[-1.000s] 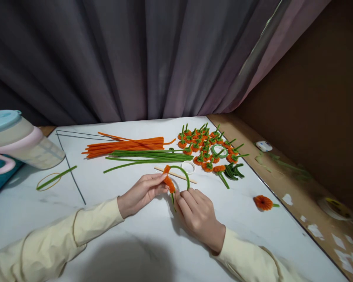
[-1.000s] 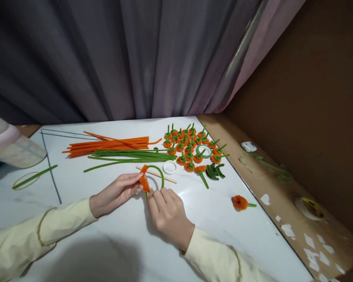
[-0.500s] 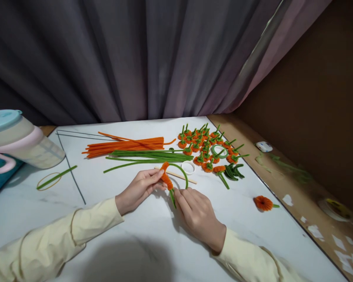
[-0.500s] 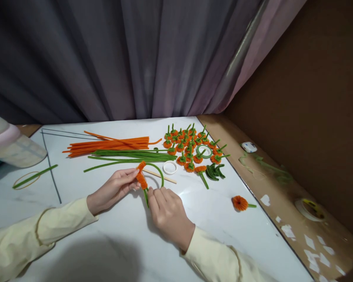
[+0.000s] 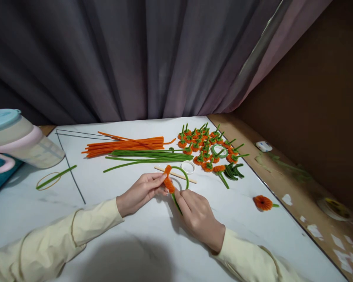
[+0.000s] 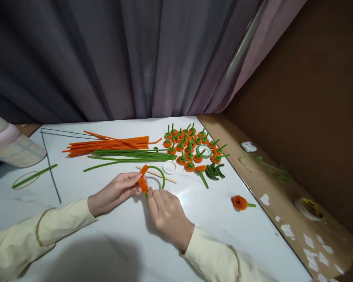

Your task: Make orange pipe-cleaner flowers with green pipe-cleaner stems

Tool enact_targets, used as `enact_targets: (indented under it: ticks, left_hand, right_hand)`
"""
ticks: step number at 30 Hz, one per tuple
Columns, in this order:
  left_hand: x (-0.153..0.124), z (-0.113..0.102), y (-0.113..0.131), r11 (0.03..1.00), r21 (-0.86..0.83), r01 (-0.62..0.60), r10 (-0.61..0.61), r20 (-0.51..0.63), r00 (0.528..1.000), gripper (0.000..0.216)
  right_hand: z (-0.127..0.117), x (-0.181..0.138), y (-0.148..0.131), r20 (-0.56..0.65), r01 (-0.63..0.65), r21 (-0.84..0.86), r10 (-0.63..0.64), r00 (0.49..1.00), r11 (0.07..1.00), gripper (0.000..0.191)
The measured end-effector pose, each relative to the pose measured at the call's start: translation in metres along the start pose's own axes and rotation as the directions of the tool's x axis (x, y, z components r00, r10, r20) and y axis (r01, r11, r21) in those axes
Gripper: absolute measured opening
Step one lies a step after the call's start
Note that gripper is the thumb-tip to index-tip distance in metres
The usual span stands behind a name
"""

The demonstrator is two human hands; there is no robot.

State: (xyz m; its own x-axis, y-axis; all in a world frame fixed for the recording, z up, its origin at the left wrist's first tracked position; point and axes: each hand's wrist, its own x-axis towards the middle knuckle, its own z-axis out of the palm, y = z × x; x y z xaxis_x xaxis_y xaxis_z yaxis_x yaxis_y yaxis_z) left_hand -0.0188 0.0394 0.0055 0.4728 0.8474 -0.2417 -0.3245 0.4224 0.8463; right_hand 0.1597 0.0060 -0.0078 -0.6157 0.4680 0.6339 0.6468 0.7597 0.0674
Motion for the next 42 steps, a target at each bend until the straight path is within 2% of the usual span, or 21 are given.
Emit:
enact_targets:
  ticks: [4, 10, 13, 21, 25, 36, 42]
  left_hand:
    - [0.000, 0.002, 0.001, 0.995, 0.103, -0.015, 0.017, -0.018, 1.000, 0.026]
    - [0.002, -0.004, -0.002, 0.942, 0.303, -0.146, 0.183, -0.097, 0.978, 0.026]
    - [0.000, -0.003, -0.002, 0.902, 0.398, -0.168, 0.227, -0.107, 0.968, 0.028]
    - [-0.006, 0.002, -0.005, 0.823, 0.526, -0.215, 0.330, -0.136, 0.934, 0.027]
    - [-0.007, 0.004, -0.007, 0.802, 0.552, -0.229, 0.367, -0.153, 0.917, 0.026]
    - [-0.010, 0.007, -0.010, 0.790, 0.559, -0.252, 0.375, -0.116, 0.920, 0.027]
    - [-0.010, 0.008, -0.009, 0.772, 0.583, -0.254, 0.400, -0.135, 0.906, 0.023]
  right_hand:
    - [0.001, 0.000, 0.001, 0.005, -0.009, 0.013, 0.009, 1.000, 1.000, 0.023]
    - [0.003, -0.001, 0.004, 0.076, -0.101, 0.117, 0.092, 0.993, 0.988, 0.021]
    - [0.004, -0.002, 0.003, 0.094, -0.134, 0.166, 0.120, 0.988, 0.977, 0.020]
    - [0.003, 0.000, -0.001, 0.115, -0.182, 0.237, 0.159, 0.981, 0.954, 0.023]
    - [0.002, 0.001, -0.003, 0.142, -0.203, 0.256, 0.171, 0.975, 0.945, 0.023]
    - [0.004, 0.001, -0.006, 0.146, -0.263, 0.313, 0.228, 0.963, 0.912, 0.025]
    - [0.000, 0.002, -0.010, 0.143, -0.319, 0.406, 0.285, 0.948, 0.857, 0.020]
